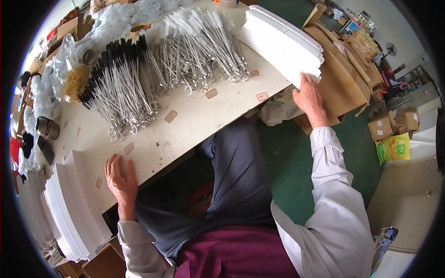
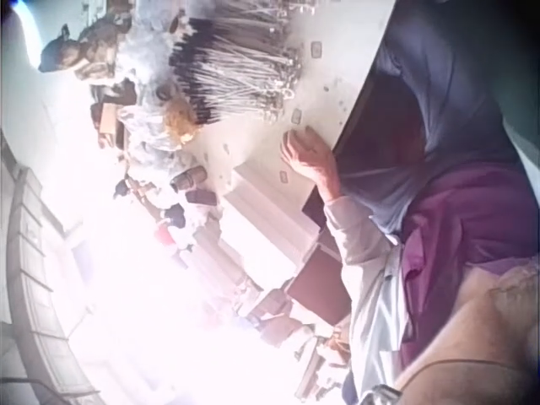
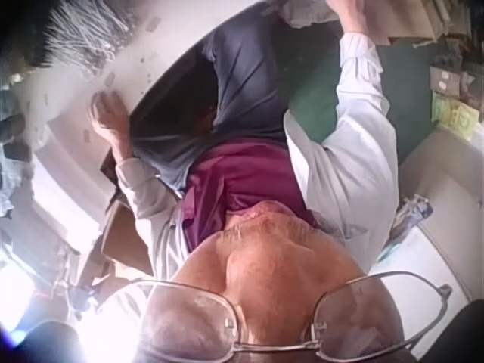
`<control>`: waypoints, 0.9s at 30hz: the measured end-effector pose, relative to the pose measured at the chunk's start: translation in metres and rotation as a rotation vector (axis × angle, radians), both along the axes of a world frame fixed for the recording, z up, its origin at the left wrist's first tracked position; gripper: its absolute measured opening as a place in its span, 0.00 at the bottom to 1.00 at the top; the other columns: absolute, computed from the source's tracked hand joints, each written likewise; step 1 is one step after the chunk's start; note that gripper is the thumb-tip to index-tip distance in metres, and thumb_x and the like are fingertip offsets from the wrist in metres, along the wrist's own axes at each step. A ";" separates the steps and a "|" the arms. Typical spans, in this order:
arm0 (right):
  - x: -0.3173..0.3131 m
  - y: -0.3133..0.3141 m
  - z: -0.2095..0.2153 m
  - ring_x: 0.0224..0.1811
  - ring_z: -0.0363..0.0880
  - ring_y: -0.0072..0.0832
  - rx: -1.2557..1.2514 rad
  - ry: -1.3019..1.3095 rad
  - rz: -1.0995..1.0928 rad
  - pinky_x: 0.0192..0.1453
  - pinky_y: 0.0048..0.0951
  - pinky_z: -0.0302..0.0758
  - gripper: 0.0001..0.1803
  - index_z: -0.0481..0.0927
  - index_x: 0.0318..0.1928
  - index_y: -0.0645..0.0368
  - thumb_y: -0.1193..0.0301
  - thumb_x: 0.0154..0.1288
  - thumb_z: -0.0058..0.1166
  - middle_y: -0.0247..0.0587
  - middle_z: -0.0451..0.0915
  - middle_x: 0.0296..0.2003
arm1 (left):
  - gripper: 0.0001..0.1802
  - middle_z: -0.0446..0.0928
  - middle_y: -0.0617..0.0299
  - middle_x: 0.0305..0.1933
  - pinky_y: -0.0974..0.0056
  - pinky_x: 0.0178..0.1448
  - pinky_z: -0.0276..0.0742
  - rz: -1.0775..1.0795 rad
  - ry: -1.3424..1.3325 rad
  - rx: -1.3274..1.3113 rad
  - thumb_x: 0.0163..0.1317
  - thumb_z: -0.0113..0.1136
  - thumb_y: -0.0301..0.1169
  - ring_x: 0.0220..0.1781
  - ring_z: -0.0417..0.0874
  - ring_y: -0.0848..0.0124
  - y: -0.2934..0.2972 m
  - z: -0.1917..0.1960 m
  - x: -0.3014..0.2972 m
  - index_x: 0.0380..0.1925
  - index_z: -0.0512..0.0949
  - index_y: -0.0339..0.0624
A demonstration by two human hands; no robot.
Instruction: Packing bundles of cleaning brushes into white cardboard sleeves.
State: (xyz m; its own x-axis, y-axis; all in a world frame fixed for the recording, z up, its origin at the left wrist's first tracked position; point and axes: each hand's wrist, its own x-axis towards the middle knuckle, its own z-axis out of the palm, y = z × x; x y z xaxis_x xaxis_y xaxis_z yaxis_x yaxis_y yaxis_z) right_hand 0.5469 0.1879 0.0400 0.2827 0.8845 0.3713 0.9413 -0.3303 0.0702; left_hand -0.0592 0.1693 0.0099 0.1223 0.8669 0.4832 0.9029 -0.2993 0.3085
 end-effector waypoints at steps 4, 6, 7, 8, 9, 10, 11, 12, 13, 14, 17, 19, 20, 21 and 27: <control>0.011 0.005 -0.003 0.68 0.73 0.51 -0.012 0.075 0.003 0.75 0.47 0.68 0.32 0.75 0.65 0.67 0.68 0.62 0.66 0.55 0.76 0.64 | 0.16 0.82 0.43 0.58 0.47 0.70 0.73 0.044 -0.074 -0.014 0.65 0.66 0.28 0.64 0.79 0.45 -0.002 0.000 0.002 0.51 0.81 0.31; 0.012 0.007 0.002 0.67 0.73 0.51 0.002 0.128 -0.013 0.75 0.46 0.68 0.33 0.76 0.64 0.66 0.67 0.60 0.67 0.56 0.76 0.64 | 0.16 0.82 0.43 0.58 0.47 0.70 0.73 0.048 -0.109 -0.025 0.65 0.66 0.27 0.64 0.79 0.45 -0.002 -0.002 0.001 0.50 0.81 0.31; 0.014 0.011 0.006 0.67 0.74 0.51 -0.023 0.157 -0.005 0.75 0.46 0.69 0.35 0.76 0.64 0.66 0.64 0.58 0.70 0.56 0.77 0.63 | 0.16 0.82 0.43 0.58 0.47 0.70 0.73 0.047 -0.093 -0.016 0.65 0.66 0.27 0.64 0.79 0.45 -0.001 -0.003 0.002 0.50 0.81 0.31; 0.014 0.013 0.009 0.66 0.74 0.50 -0.047 0.185 0.002 0.74 0.45 0.70 0.38 0.76 0.63 0.66 0.61 0.55 0.72 0.57 0.77 0.62 | 0.16 0.82 0.43 0.58 0.48 0.70 0.73 0.046 -0.078 -0.006 0.65 0.66 0.26 0.64 0.79 0.45 0.000 -0.004 0.001 0.50 0.81 0.31; 0.012 0.013 0.011 0.66 0.74 0.50 -0.048 0.184 0.001 0.74 0.45 0.70 0.38 0.76 0.63 0.66 0.61 0.55 0.72 0.57 0.77 0.62 | 0.16 0.82 0.43 0.58 0.48 0.70 0.73 0.045 -0.079 -0.007 0.65 0.66 0.26 0.64 0.79 0.45 0.001 -0.004 0.001 0.50 0.81 0.31; 0.006 0.013 0.015 0.66 0.75 0.50 -0.068 0.280 -0.063 0.72 0.44 0.72 0.39 0.77 0.62 0.66 0.59 0.53 0.74 0.57 0.78 0.61 | 0.15 0.82 0.43 0.58 0.48 0.70 0.73 0.044 -0.079 -0.002 0.65 0.66 0.26 0.64 0.80 0.45 0.001 -0.005 -0.001 0.50 0.81 0.31; 0.001 0.013 0.017 0.66 0.75 0.50 -0.087 0.376 -0.127 0.71 0.43 0.74 0.40 0.78 0.62 0.65 0.57 0.50 0.75 0.57 0.78 0.61 | 0.15 0.82 0.43 0.58 0.48 0.70 0.74 0.042 -0.079 0.004 0.64 0.66 0.25 0.64 0.80 0.45 0.000 -0.006 -0.003 0.50 0.81 0.32; -0.001 0.011 0.018 0.66 0.75 0.50 -0.088 0.375 -0.125 0.71 0.43 0.74 0.40 0.78 0.62 0.65 0.57 0.50 0.75 0.57 0.78 0.61 | 0.15 0.82 0.43 0.58 0.48 0.70 0.74 0.044 -0.080 0.002 0.64 0.66 0.25 0.64 0.80 0.45 0.001 -0.006 -0.003 0.50 0.81 0.32; -0.002 0.010 0.018 0.65 0.77 0.50 -0.071 0.396 -0.121 0.69 0.43 0.76 0.40 0.78 0.61 0.65 0.57 0.50 0.75 0.56 0.80 0.59 | 0.15 0.82 0.43 0.58 0.48 0.70 0.74 0.050 -0.085 0.001 0.64 0.66 0.25 0.64 0.80 0.45 0.000 -0.005 -0.003 0.50 0.81 0.32; -0.004 0.009 0.017 0.64 0.79 0.50 -0.053 0.418 -0.116 0.66 0.43 0.78 0.40 0.79 0.61 0.65 0.57 0.49 0.75 0.56 0.82 0.57 | 0.15 0.82 0.43 0.58 0.48 0.70 0.74 0.055 -0.088 0.000 0.64 0.66 0.25 0.64 0.80 0.44 -0.001 -0.003 -0.003 0.50 0.81 0.32; -0.008 -0.003 0.011 0.59 0.83 0.50 0.086 0.692 -0.036 0.64 0.41 0.80 0.39 0.79 0.60 0.66 0.59 0.49 0.75 0.54 0.85 0.53 | 0.15 0.82 0.43 0.57 0.48 0.70 0.74 0.039 -0.088 0.025 0.64 0.66 0.24 0.63 0.80 0.45 0.000 -0.001 -0.003 0.50 0.81 0.33; -0.046 -0.012 0.022 0.55 0.85 0.48 0.171 0.794 -0.048 0.62 0.42 0.80 0.40 0.77 0.62 0.66 0.61 0.50 0.75 0.53 0.86 0.50 | 0.15 0.83 0.43 0.57 0.48 0.68 0.75 0.051 -0.073 0.037 0.63 0.66 0.23 0.61 0.81 0.45 -0.002 -0.004 -0.005 0.49 0.81 0.32; -0.067 -0.015 0.031 0.55 0.85 0.48 0.207 0.821 -0.002 0.62 0.43 0.81 0.39 0.76 0.63 0.65 0.63 0.51 0.75 0.53 0.86 0.51 | 0.14 0.83 0.43 0.56 0.48 0.67 0.76 0.032 -0.113 0.035 0.62 0.66 0.23 0.60 0.82 0.44 -0.003 -0.005 -0.005 0.48 0.81 0.32; -0.085 -0.020 0.039 0.55 0.84 0.48 0.243 0.848 0.039 0.61 0.43 0.81 0.39 0.75 0.64 0.64 0.65 0.52 0.74 0.54 0.85 0.51 | 0.14 0.83 0.43 0.55 0.48 0.66 0.77 0.009 -0.154 0.032 0.62 0.66 0.22 0.59 0.82 0.44 -0.005 -0.003 -0.004 0.48 0.81 0.31; -0.169 -0.043 0.050 0.61 0.79 0.51 0.067 0.506 0.699 0.66 0.46 0.77 0.38 0.73 0.66 0.61 0.70 0.54 0.71 0.55 0.79 0.58 | 0.22 0.83 0.46 0.57 0.43 0.69 0.76 -0.322 -0.051 0.071 0.53 0.74 0.24 0.61 0.82 0.44 -0.046 0.066 0.057 0.50 0.82 0.35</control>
State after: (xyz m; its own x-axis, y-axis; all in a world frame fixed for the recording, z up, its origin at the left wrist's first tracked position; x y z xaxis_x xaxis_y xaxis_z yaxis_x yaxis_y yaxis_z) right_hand 0.3776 0.1447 0.0897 -0.1724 0.8978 0.4053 0.8426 0.3476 -0.4114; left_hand -0.0024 0.1233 0.0757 0.3588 0.7513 0.5539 0.7424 -0.5893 0.3186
